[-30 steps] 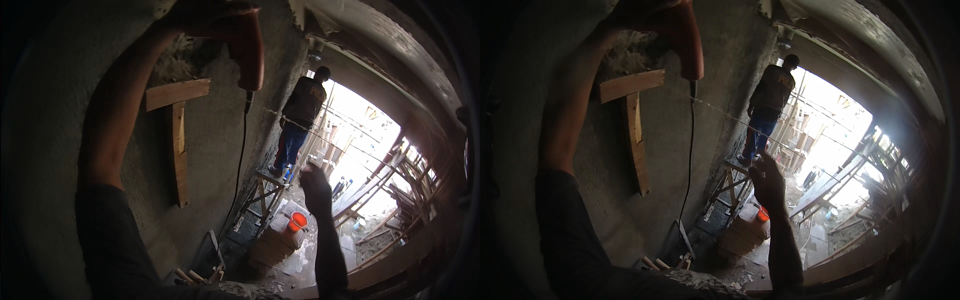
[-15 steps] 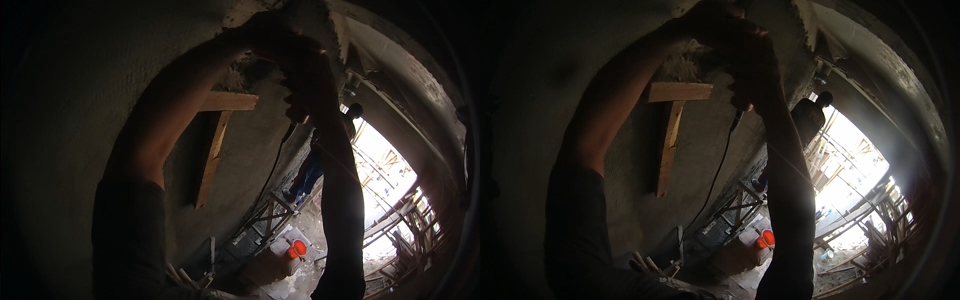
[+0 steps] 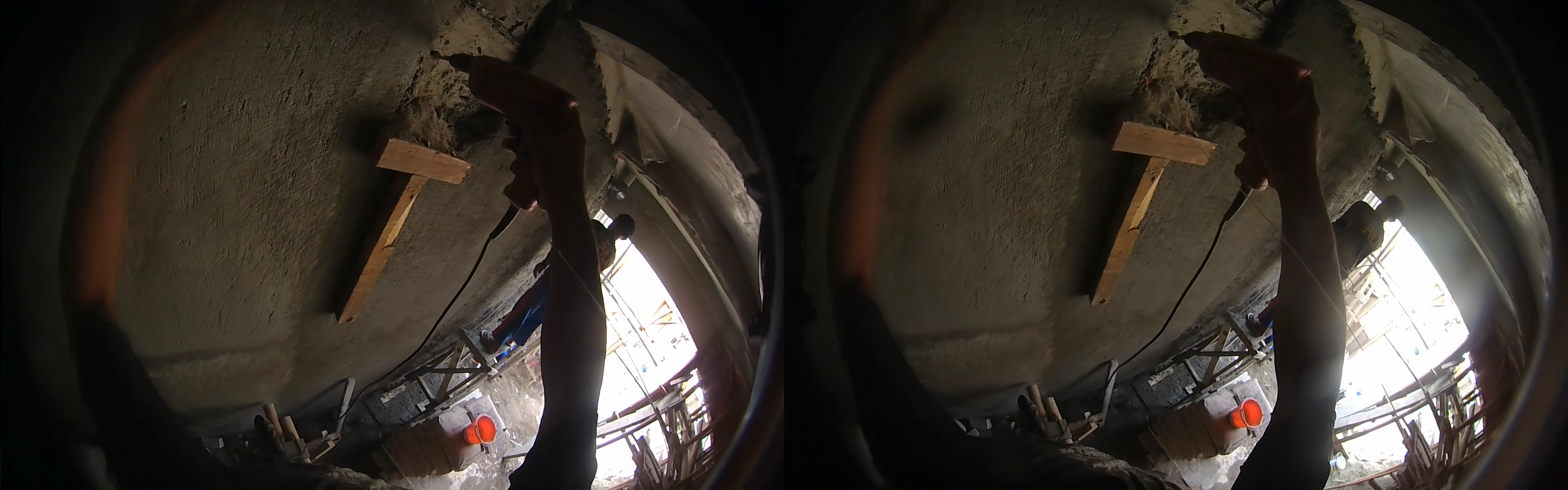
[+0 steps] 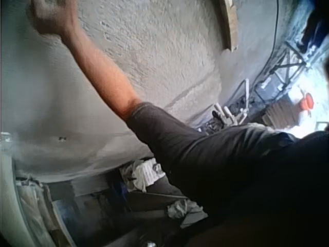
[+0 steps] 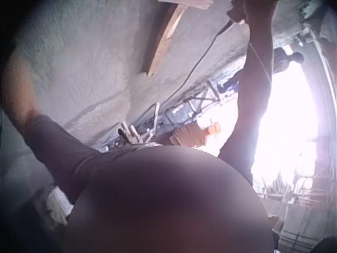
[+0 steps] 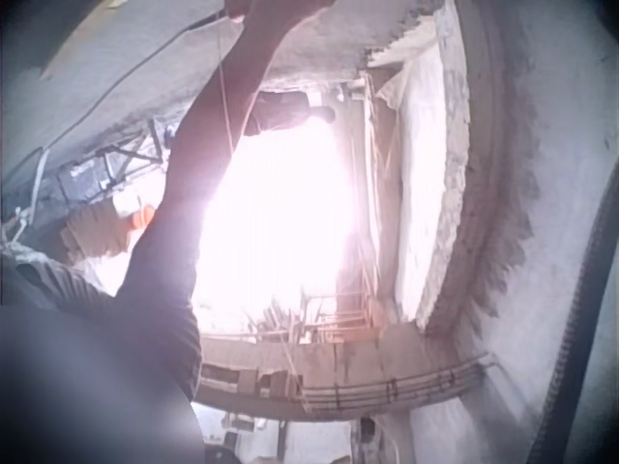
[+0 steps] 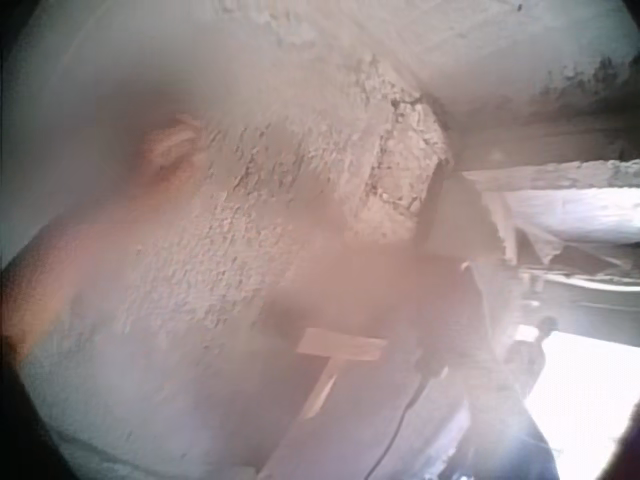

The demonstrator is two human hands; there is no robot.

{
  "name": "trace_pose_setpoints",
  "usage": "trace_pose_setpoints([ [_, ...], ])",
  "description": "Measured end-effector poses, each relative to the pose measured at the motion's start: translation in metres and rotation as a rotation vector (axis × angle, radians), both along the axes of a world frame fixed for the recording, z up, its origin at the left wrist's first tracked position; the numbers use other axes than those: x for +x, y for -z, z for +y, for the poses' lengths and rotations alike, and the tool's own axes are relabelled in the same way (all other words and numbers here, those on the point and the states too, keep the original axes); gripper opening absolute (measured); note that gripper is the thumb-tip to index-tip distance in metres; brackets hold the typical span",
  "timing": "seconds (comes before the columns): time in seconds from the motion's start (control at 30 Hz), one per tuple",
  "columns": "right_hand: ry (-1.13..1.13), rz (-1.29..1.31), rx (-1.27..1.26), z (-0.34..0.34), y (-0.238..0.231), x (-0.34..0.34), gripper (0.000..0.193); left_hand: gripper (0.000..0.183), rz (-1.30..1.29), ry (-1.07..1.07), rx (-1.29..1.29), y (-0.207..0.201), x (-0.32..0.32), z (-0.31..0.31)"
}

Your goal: The person uses a corded rotary hammer drill to bore holes into a concrete ceiling. They hold the tool with both hands, advance the bit into the ceiling, and periodically withdraw it to clear dust. A wooden T-shaped support is visible on the ceiling nearby.

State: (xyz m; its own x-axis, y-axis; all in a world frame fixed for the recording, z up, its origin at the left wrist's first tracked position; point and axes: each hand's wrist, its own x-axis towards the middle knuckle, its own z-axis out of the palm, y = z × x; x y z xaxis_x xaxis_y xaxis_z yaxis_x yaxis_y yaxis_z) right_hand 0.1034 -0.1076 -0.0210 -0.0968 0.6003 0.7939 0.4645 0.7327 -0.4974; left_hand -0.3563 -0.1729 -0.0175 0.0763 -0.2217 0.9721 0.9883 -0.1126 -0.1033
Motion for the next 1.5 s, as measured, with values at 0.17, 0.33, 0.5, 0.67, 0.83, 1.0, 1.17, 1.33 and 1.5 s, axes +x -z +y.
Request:
trace_pose_setpoints([
  [0.17, 0.094, 0.017, -0.018, -0.005, -0.003, -0.002, 0.046, 0.057, 0.226, -0.432, 0.0, 0.041, -0.107, -0.063],
  [0.33, 0.035, -0.037, 0.113, 0.008, -0.006, 0.01, 0.057, 0.055, -0.037, -0.688, -0.067, 0.12, -0.15, -0.068],
  [0.5, 0.208, -0.113, 0.222, 0.034, -0.015, 0.015, 0.068, 0.062, -0.313, -1.203, -0.407, 0.163, -0.132, -0.052],
  [0.67, 0.19, -0.154, 0.299, 0.045, -0.015, 0.021, 0.071, 0.063, -0.147, -0.711, 0.013, 0.167, -0.12, -0.038],
  [0.83, 0.149, -0.15, 0.257, 0.021, -0.016, 0.017, 0.071, 0.062, -0.151, -0.67, 0.012, 0.173, -0.125, -0.035],
  [1.0, -0.109, -0.202, 0.324, -0.01, -0.025, 0.014, 0.05, 0.061, -0.183, -0.671, 0.023, 0.172, -0.125, -0.033],
  [1.17, -0.174, -0.39, 0.423, -0.022, -0.048, 0.001, 0.043, 0.062, -0.183, -0.646, 0.028, 0.172, -0.126, -0.031],
  [1.33, -0.18, -0.602, 0.516, -0.041, -0.056, -0.019, 0.038, 0.061, -0.169, -0.656, 0.039, 0.172, -0.129, -0.031],
  [1.5, 0.146, -0.55, 0.464, -0.047, -0.049, -0.034, 0.039, 0.061, -0.18, -0.649, 0.034, 0.171, -0.127, -0.031],
])
